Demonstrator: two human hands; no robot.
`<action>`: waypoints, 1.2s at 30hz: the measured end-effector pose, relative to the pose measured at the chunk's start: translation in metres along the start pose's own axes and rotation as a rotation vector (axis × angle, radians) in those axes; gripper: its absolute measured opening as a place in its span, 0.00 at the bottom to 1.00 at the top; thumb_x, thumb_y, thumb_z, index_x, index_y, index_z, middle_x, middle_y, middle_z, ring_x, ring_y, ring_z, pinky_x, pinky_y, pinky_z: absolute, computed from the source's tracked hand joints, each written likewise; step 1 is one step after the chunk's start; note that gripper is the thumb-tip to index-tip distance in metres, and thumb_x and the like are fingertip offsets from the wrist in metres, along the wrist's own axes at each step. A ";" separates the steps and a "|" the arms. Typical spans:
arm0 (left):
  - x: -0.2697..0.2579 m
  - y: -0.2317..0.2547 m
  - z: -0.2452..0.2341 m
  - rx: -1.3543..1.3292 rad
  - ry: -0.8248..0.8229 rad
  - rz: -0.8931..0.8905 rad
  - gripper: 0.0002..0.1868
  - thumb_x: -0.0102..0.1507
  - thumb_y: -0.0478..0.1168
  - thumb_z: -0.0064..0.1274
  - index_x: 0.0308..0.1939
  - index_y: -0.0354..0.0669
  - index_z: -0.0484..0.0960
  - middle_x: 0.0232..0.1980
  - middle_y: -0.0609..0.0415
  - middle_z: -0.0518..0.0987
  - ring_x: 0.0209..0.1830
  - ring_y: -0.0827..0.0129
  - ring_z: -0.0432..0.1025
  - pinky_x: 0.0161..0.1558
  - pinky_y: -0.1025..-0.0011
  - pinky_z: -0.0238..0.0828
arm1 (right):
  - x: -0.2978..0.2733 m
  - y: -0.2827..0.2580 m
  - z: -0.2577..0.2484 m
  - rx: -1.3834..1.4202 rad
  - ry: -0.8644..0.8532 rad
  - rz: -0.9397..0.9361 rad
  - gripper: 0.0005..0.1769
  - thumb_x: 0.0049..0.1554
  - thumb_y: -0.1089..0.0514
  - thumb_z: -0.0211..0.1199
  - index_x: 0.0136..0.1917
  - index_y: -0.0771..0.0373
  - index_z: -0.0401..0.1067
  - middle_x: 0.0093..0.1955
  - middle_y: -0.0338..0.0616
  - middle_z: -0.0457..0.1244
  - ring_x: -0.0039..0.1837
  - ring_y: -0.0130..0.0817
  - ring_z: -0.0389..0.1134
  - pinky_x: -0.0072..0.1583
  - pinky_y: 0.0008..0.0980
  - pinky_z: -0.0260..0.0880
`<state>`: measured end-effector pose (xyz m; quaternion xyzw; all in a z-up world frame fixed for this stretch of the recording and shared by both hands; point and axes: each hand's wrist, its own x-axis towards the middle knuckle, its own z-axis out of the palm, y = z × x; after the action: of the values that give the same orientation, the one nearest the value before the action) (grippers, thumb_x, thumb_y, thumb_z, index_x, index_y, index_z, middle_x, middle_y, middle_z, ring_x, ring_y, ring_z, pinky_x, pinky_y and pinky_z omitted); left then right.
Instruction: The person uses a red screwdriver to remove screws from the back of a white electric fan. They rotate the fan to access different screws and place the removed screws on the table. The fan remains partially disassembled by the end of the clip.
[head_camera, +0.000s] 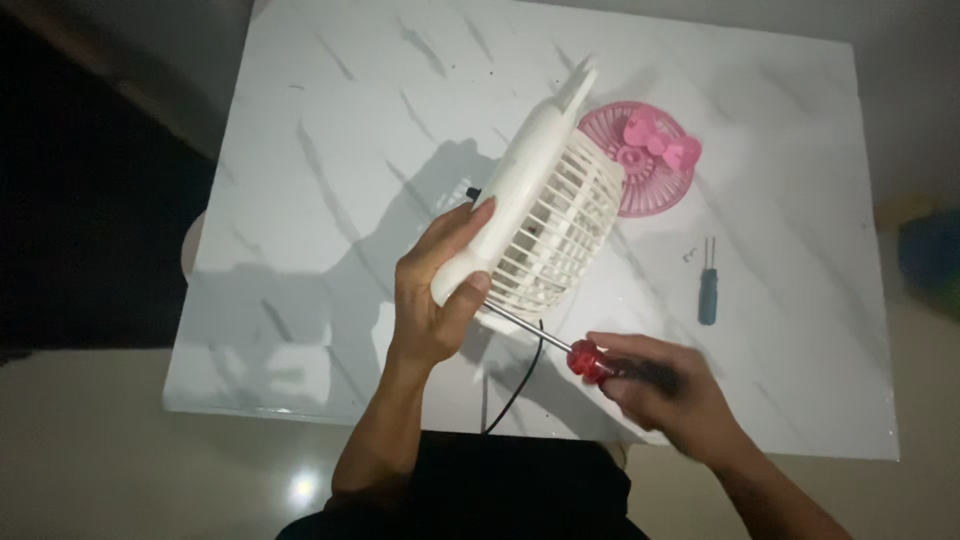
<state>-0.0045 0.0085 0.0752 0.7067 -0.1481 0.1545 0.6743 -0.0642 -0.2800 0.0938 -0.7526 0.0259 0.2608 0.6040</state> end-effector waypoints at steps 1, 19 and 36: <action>0.000 -0.001 -0.001 -0.020 0.007 -0.009 0.32 0.61 0.42 0.49 0.69 0.33 0.76 0.69 0.32 0.76 0.70 0.47 0.72 0.72 0.57 0.68 | -0.001 0.000 0.004 -0.317 0.078 -0.342 0.33 0.51 0.63 0.65 0.71 0.62 0.69 0.49 0.51 0.71 0.36 0.27 0.65 0.34 0.24 0.66; 0.008 -0.004 -0.012 -0.123 0.044 -0.089 0.33 0.57 0.40 0.48 0.67 0.31 0.76 0.67 0.39 0.77 0.64 0.59 0.75 0.65 0.63 0.73 | -0.005 -0.023 0.022 0.003 -0.061 -0.041 0.26 0.50 0.44 0.65 0.59 0.57 0.77 0.36 0.42 0.68 0.26 0.20 0.61 0.24 0.23 0.60; 0.010 -0.008 -0.016 -0.144 0.081 -0.145 0.34 0.57 0.41 0.48 0.69 0.34 0.76 0.64 0.39 0.80 0.56 0.62 0.75 0.60 0.66 0.74 | -0.007 -0.030 0.016 0.035 -0.068 0.005 0.27 0.54 0.50 0.64 0.65 0.62 0.72 0.42 0.54 0.71 0.25 0.22 0.59 0.23 0.22 0.54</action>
<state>0.0077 0.0249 0.0732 0.6584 -0.0800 0.1227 0.7382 -0.0660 -0.2588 0.1212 -0.7326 0.0121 0.2872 0.6170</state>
